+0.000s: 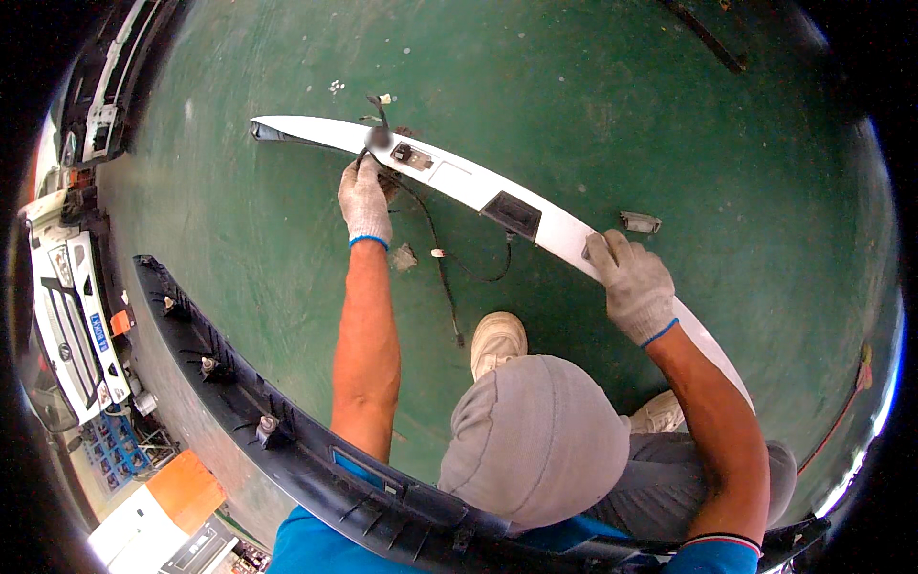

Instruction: The person disassembles a white car bumper trim piece on a green workshop floor, removing small plastic clips and detaching wiring harnesses. They then reassemble the components, inserting the clips back into the trim and reconnecting the wires to the sensors.

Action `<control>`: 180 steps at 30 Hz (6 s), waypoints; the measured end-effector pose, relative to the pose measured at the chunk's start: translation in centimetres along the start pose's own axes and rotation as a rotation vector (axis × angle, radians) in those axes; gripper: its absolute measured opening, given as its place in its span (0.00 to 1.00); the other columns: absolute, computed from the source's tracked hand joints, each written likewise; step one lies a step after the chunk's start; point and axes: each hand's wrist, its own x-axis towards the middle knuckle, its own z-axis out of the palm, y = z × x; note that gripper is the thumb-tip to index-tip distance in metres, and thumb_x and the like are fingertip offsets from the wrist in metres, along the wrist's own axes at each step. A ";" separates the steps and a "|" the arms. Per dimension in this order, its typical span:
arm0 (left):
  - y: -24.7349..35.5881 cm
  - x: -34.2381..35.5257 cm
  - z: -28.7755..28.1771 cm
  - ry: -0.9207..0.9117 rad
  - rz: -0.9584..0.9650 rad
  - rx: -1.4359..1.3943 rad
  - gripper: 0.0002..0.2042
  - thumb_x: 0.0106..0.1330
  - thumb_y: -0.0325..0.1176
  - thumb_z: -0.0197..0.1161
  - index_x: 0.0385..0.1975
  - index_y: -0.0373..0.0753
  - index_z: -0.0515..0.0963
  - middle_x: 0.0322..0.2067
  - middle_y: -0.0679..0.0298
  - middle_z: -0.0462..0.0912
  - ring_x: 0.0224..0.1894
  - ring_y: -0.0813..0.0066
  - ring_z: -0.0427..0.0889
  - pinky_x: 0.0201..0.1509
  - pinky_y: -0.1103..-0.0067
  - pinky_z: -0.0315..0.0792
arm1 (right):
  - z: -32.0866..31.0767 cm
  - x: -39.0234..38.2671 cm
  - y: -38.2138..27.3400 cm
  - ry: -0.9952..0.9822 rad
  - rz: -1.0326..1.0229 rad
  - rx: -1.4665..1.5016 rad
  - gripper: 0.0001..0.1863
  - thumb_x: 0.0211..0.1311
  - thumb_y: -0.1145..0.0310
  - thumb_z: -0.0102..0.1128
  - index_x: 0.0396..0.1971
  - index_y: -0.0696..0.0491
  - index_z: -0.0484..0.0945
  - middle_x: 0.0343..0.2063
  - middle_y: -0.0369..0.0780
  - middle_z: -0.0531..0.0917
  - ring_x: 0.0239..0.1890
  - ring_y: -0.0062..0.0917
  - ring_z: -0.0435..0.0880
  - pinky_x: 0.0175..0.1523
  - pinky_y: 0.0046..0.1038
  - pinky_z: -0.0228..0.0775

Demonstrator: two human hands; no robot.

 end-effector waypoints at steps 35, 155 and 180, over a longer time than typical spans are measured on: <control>1.6 -2.3 3.9 -0.085 0.570 0.918 0.24 0.61 0.50 0.70 0.52 0.42 0.85 0.58 0.55 0.80 0.61 0.57 0.80 0.67 0.66 0.73 | 3.6 0.8 1.1 -0.334 0.147 0.376 0.29 0.62 0.73 0.57 0.66 0.49 0.74 0.61 0.45 0.81 0.57 0.45 0.83 0.59 0.43 0.78; -10.1 -0.5 4.2 -0.054 -0.273 -0.339 0.12 0.66 0.26 0.62 0.46 0.27 0.85 0.42 0.58 0.86 0.45 0.66 0.83 0.51 0.70 0.77 | 16.7 20.2 -3.8 -0.288 0.158 0.599 0.23 0.69 0.48 0.58 0.48 0.54 0.81 0.37 0.52 0.88 0.43 0.50 0.87 0.49 0.51 0.78; -10.8 -0.7 5.9 0.163 -0.334 -0.243 0.10 0.64 0.27 0.65 0.44 0.32 0.82 0.39 0.60 0.83 0.37 0.67 0.82 0.37 0.70 0.78 | 16.2 19.6 -5.6 -0.233 0.203 0.343 0.22 0.72 0.47 0.57 0.36 0.55 0.81 0.32 0.49 0.89 0.37 0.46 0.90 0.41 0.47 0.81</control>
